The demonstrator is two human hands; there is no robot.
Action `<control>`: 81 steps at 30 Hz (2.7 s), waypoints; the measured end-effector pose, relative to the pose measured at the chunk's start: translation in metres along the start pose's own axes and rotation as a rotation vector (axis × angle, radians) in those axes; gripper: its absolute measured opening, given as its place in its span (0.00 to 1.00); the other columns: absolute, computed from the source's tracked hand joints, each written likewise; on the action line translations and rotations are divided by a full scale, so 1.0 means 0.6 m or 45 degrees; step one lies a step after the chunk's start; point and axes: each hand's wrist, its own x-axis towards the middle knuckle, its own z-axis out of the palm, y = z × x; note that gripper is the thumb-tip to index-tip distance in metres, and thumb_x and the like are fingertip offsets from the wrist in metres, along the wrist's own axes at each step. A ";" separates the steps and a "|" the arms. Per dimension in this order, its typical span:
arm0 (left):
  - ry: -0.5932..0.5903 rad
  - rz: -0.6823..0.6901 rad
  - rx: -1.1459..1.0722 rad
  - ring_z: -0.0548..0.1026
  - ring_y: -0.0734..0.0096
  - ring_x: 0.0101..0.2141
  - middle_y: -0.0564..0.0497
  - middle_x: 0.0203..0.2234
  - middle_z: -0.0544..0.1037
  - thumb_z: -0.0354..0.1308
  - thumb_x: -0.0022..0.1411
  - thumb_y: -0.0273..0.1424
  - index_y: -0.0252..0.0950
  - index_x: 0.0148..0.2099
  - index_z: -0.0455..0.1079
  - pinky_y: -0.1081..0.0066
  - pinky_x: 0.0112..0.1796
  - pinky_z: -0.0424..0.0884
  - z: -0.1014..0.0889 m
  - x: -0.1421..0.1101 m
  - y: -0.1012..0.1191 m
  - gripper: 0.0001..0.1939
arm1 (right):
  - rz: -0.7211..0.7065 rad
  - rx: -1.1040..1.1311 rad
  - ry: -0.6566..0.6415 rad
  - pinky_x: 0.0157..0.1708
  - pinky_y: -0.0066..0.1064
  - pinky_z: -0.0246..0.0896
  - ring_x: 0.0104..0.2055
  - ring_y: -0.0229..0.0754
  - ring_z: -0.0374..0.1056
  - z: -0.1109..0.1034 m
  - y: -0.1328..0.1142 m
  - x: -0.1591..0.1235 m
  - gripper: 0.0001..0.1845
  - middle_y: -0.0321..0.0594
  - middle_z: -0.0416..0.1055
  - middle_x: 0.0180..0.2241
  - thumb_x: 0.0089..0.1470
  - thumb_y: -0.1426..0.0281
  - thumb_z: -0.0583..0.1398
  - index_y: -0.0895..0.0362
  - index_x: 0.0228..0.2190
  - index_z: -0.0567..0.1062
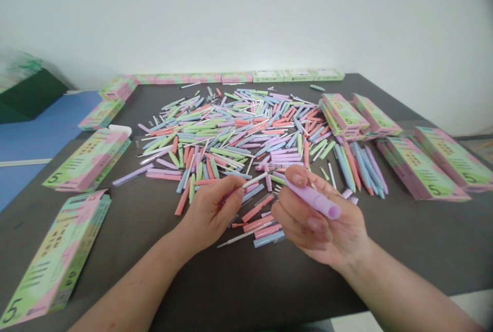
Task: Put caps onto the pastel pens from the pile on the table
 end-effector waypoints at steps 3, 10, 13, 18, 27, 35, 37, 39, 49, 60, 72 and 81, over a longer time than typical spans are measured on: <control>-0.013 0.007 -0.020 0.69 0.76 0.26 0.55 0.26 0.74 0.47 0.69 0.30 0.36 0.42 0.70 0.76 0.29 0.63 -0.001 0.001 0.002 0.11 | -0.011 -0.032 0.037 0.11 0.18 0.47 0.15 0.31 0.46 0.000 0.001 0.000 0.07 0.28 0.57 0.15 0.51 0.68 0.62 0.51 0.31 0.67; 0.012 -0.014 -0.061 0.70 0.75 0.29 0.54 0.28 0.75 0.47 0.69 0.30 0.36 0.43 0.70 0.76 0.31 0.64 -0.001 -0.001 0.003 0.11 | -0.026 -0.018 0.026 0.12 0.18 0.48 0.16 0.32 0.51 -0.004 0.000 0.001 0.03 0.31 0.62 0.17 0.53 0.68 0.60 0.52 0.31 0.69; 0.035 -0.003 -0.029 0.70 0.74 0.28 0.54 0.27 0.75 0.47 0.69 0.31 0.36 0.44 0.71 0.76 0.30 0.65 -0.001 -0.004 0.002 0.11 | -0.118 -0.105 0.133 0.11 0.19 0.49 0.16 0.32 0.54 -0.012 0.001 0.006 0.07 0.34 0.67 0.21 0.56 0.65 0.58 0.54 0.28 0.68; 0.062 0.077 0.000 0.69 0.75 0.26 0.54 0.25 0.72 0.47 0.68 0.29 0.36 0.45 0.71 0.76 0.28 0.64 -0.002 -0.006 0.005 0.11 | -0.369 -0.444 0.511 0.15 0.20 0.55 0.18 0.31 0.58 -0.028 0.014 0.018 0.04 0.33 0.67 0.21 0.55 0.69 0.60 0.56 0.28 0.71; -0.050 0.196 0.036 0.69 0.74 0.26 0.53 0.25 0.72 0.46 0.68 0.27 0.35 0.47 0.69 0.75 0.28 0.62 -0.008 0.003 0.021 0.11 | -0.389 -0.706 0.311 0.17 0.24 0.62 0.18 0.32 0.62 -0.044 0.041 0.008 0.09 0.32 0.66 0.21 0.58 0.71 0.59 0.55 0.40 0.76; -0.225 0.044 0.119 0.75 0.66 0.35 0.47 0.37 0.78 0.44 0.70 0.32 0.36 0.56 0.59 0.70 0.34 0.67 -0.016 -0.002 0.030 0.15 | -0.326 -1.019 0.361 0.19 0.25 0.65 0.18 0.33 0.65 -0.045 0.043 0.015 0.07 0.32 0.68 0.19 0.57 0.67 0.61 0.57 0.35 0.78; -0.223 0.044 0.141 0.76 0.64 0.37 0.45 0.42 0.77 0.43 0.70 0.32 0.36 0.59 0.55 0.68 0.36 0.68 -0.016 -0.005 0.032 0.17 | -0.265 -1.050 0.329 0.20 0.25 0.65 0.19 0.32 0.66 -0.047 0.042 0.017 0.09 0.33 0.69 0.19 0.58 0.66 0.60 0.58 0.36 0.78; -0.213 0.076 0.181 0.76 0.63 0.40 0.43 0.46 0.77 0.43 0.70 0.30 0.37 0.60 0.51 0.66 0.38 0.69 -0.016 -0.007 0.033 0.18 | -0.206 -1.065 0.288 0.20 0.24 0.65 0.19 0.32 0.66 -0.049 0.042 0.019 0.10 0.34 0.70 0.20 0.59 0.66 0.59 0.58 0.37 0.78; -0.196 0.078 0.040 0.76 0.65 0.39 0.44 0.47 0.76 0.53 0.66 0.31 0.38 0.59 0.54 0.66 0.39 0.72 -0.018 -0.004 0.032 0.21 | -0.173 -0.776 0.348 0.15 0.21 0.60 0.16 0.30 0.62 -0.064 0.036 0.029 0.07 0.33 0.69 0.18 0.53 0.68 0.64 0.59 0.32 0.79; 0.349 0.303 -0.491 0.76 0.73 0.29 0.49 0.30 0.77 0.59 0.62 0.24 0.35 0.50 0.70 0.73 0.33 0.74 -0.001 -0.020 0.044 0.14 | -0.015 -0.023 0.382 0.11 0.11 0.49 0.15 0.23 0.48 -0.074 0.009 0.033 0.04 0.33 0.64 0.20 0.48 0.71 0.66 0.58 0.30 0.79; 0.483 0.485 -0.447 0.78 0.77 0.28 0.45 0.38 0.79 0.57 0.60 0.16 0.35 0.49 0.73 0.75 0.33 0.77 -0.013 -0.016 0.054 0.17 | -0.022 0.032 0.333 0.12 0.10 0.50 0.15 0.23 0.49 -0.074 0.011 0.031 0.04 0.32 0.64 0.21 0.49 0.73 0.65 0.59 0.31 0.79; 0.581 0.528 -0.195 0.80 0.74 0.31 0.45 0.35 0.81 0.58 0.59 0.16 0.33 0.47 0.72 0.72 0.38 0.78 -0.018 -0.020 0.056 0.15 | -0.116 -0.045 0.385 0.13 0.11 0.51 0.15 0.23 0.49 -0.067 0.013 0.029 0.05 0.33 0.65 0.20 0.48 0.73 0.66 0.59 0.31 0.80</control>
